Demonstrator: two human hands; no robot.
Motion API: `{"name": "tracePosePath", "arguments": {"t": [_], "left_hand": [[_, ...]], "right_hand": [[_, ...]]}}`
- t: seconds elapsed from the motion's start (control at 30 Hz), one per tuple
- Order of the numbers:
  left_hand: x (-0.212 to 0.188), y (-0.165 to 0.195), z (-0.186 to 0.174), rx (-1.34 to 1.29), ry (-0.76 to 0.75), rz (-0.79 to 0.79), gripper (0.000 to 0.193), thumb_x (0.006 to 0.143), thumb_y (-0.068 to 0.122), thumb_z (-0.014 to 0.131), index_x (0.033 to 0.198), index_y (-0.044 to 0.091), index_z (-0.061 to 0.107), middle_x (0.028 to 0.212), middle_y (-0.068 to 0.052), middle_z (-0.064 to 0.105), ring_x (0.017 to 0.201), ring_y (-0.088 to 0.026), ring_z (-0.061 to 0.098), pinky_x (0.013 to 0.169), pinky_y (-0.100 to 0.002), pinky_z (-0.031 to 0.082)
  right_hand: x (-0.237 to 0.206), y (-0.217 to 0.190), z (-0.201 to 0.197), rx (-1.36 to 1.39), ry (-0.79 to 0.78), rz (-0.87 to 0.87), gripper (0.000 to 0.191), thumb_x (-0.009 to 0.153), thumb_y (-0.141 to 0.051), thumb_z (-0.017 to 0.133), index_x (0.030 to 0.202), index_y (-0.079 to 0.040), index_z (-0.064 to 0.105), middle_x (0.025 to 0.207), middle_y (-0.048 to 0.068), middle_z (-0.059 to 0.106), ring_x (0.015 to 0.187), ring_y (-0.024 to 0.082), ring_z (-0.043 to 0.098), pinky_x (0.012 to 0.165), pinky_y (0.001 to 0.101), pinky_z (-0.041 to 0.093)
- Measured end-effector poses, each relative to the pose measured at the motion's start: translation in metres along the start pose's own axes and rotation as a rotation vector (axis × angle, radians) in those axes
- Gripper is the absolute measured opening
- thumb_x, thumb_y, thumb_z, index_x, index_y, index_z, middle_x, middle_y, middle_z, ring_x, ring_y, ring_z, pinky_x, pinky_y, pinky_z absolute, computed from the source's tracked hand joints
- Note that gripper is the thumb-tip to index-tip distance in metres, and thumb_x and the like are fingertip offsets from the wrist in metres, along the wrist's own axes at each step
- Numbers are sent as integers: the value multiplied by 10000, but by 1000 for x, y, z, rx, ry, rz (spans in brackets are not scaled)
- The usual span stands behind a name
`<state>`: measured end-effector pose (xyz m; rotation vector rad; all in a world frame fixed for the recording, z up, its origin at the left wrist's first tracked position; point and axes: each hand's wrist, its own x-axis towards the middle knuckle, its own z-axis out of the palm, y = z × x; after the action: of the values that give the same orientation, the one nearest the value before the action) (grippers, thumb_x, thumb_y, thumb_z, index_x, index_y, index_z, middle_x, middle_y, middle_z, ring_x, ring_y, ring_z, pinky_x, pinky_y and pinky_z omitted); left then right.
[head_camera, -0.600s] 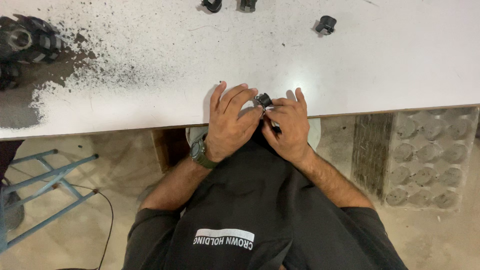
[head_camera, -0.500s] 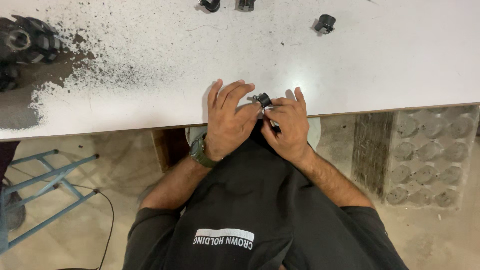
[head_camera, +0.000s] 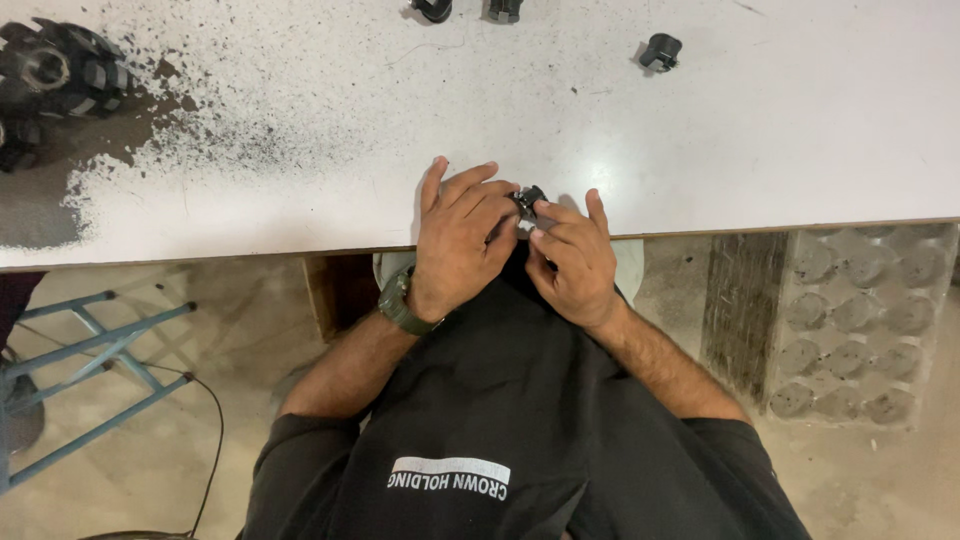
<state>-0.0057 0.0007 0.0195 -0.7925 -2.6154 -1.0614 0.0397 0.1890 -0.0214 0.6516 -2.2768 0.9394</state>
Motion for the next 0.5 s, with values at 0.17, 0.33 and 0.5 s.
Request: {"name": "tracePosePath", "arguments": {"t": [0.17,0.33,0.5], "left_hand": [[0,-2,0,-33,-14,17,98,906,109,731,1001,104,707,1209,-17,707,1324,-245,564,1241,-557,195],[0,-2,-5,-20,-15,-11,109,930,108,723,1034,100,696,1238,-9,689,1367,-256,551,1272,-553,200],[8,-7,-18,-13,-43,-55,347,889,136,732,1227,61,701,1380,-78,596,1419,-291,481,1258,-564,201]], "right_hand": [[5,-2,-1,-68,-24,25,351,825,133,777,1072,-68,630,953,59,646,1134,258,701,1283,545,260],[9,-4,-5,-14,-36,50,298,864,115,754,1097,-50,666,998,65,641,1176,275,681,1298,563,260],[18,-5,-26,-151,-40,130,356,830,61,738,1131,-129,754,996,62,580,1225,291,621,1315,612,138]]}}
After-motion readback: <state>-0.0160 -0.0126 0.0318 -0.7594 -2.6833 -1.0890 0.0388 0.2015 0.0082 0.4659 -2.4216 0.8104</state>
